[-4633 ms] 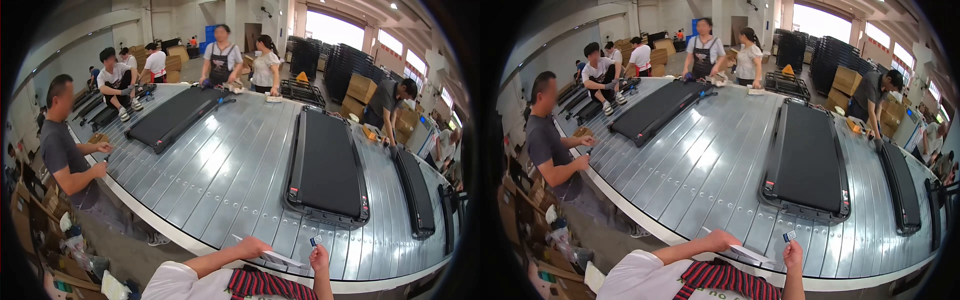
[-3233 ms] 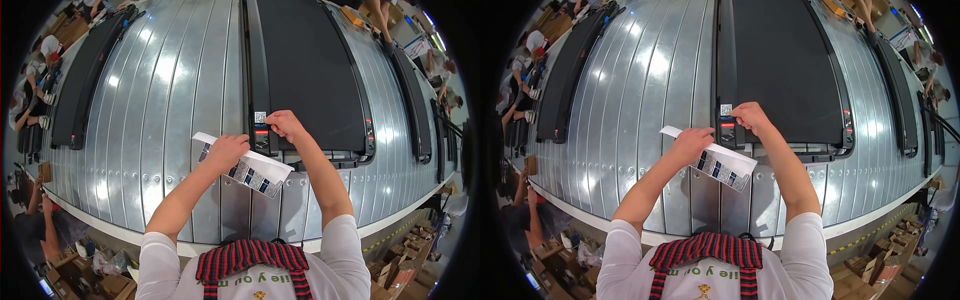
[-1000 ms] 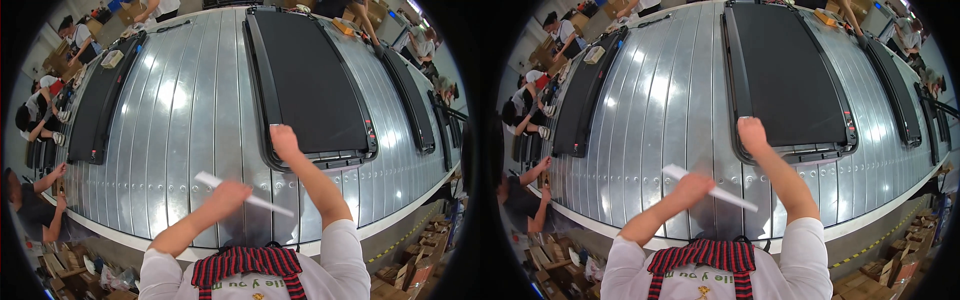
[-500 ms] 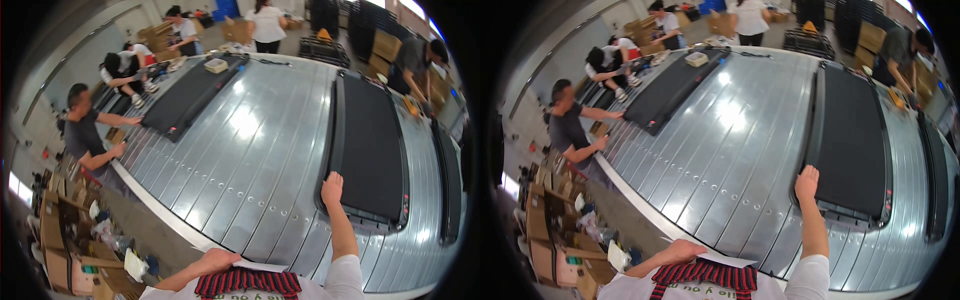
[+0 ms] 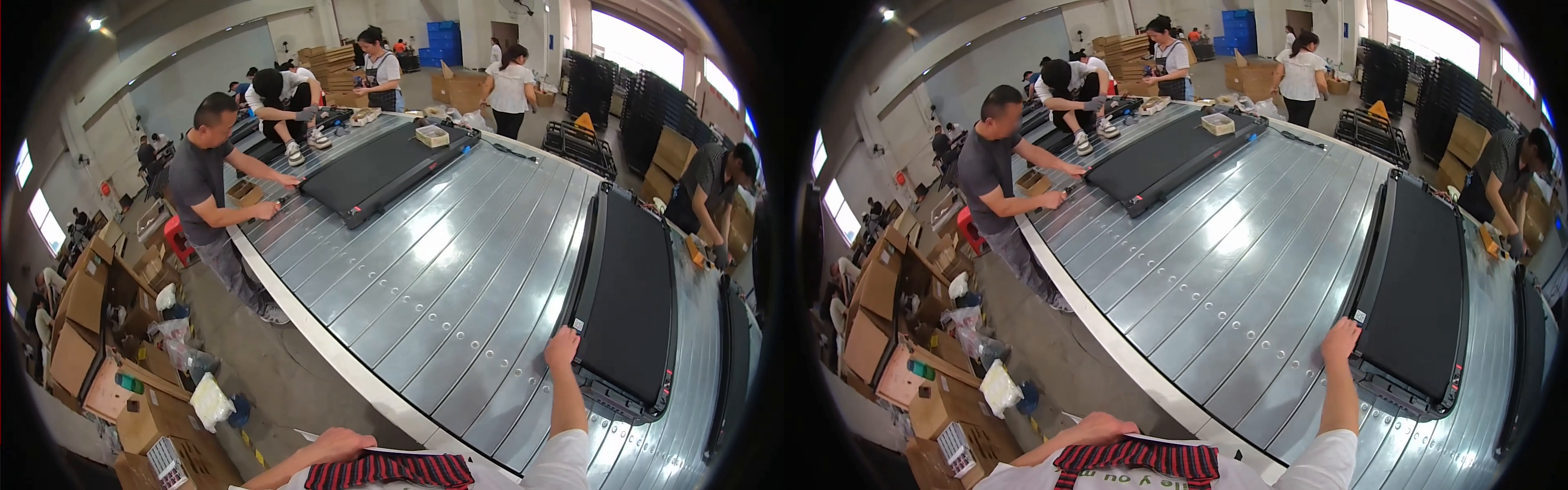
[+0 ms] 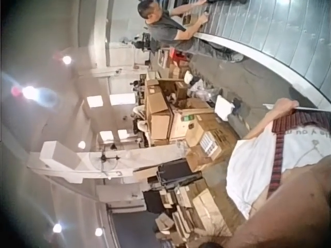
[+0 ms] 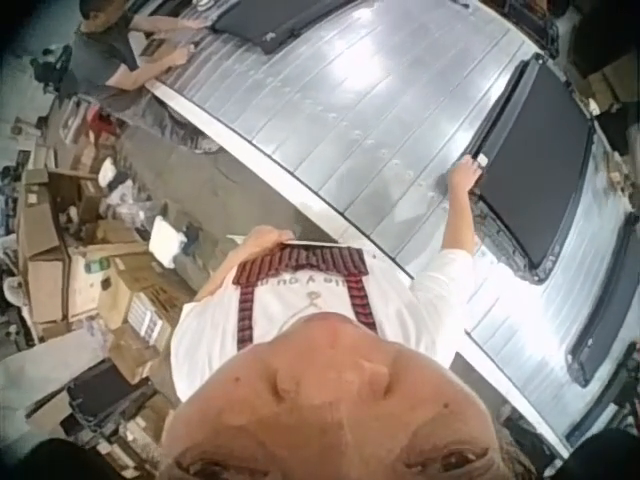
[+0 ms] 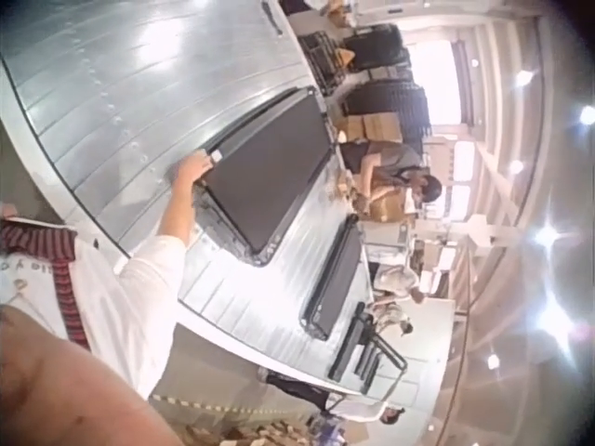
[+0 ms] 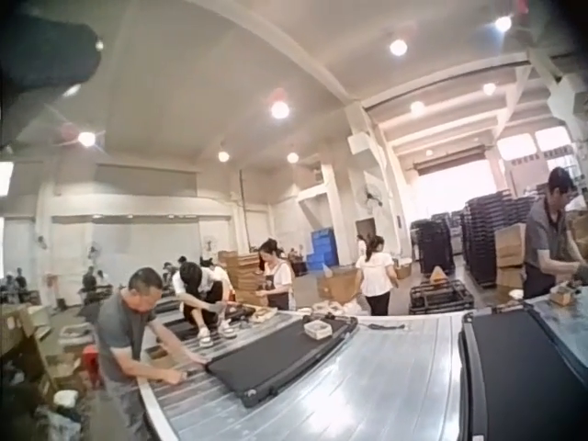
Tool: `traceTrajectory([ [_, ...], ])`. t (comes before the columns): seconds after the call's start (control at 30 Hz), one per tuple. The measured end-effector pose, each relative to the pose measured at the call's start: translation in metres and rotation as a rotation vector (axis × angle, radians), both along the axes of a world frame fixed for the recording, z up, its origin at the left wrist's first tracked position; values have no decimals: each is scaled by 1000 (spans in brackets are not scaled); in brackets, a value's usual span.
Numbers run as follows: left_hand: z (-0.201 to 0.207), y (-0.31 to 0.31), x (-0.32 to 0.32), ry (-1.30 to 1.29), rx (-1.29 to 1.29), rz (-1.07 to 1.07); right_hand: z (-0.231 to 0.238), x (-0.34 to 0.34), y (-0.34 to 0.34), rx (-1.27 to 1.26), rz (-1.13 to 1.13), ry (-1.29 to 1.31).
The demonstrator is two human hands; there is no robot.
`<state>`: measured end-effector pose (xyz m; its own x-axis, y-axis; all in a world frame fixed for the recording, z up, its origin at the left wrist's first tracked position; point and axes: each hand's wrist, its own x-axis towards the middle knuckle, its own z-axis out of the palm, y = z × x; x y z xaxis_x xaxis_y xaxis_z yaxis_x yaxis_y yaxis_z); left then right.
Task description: Apply warning and QR code stickers onto treadmills on an assembly line.
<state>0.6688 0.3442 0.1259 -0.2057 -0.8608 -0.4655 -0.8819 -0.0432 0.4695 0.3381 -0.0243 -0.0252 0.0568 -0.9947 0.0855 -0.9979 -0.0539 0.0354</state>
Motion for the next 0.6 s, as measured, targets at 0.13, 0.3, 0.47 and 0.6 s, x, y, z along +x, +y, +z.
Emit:
traceTrajectory([
  [0.13, 0, 22, 28, 34, -22, 26, -50, 80, 93, 1, 86, -535],
  [0.3, 7, 52, 77, 62, -70, 25, -95, 163, 195, -170, 257, -449],
  [0.47, 2, 95, 131, 150, -127, 64, -83, 173, 210, -111, 191, -524],
  [0.6, 0, 118, 173, 193, -156, 84, -84, 185, 221, -141, 105, -504],
])
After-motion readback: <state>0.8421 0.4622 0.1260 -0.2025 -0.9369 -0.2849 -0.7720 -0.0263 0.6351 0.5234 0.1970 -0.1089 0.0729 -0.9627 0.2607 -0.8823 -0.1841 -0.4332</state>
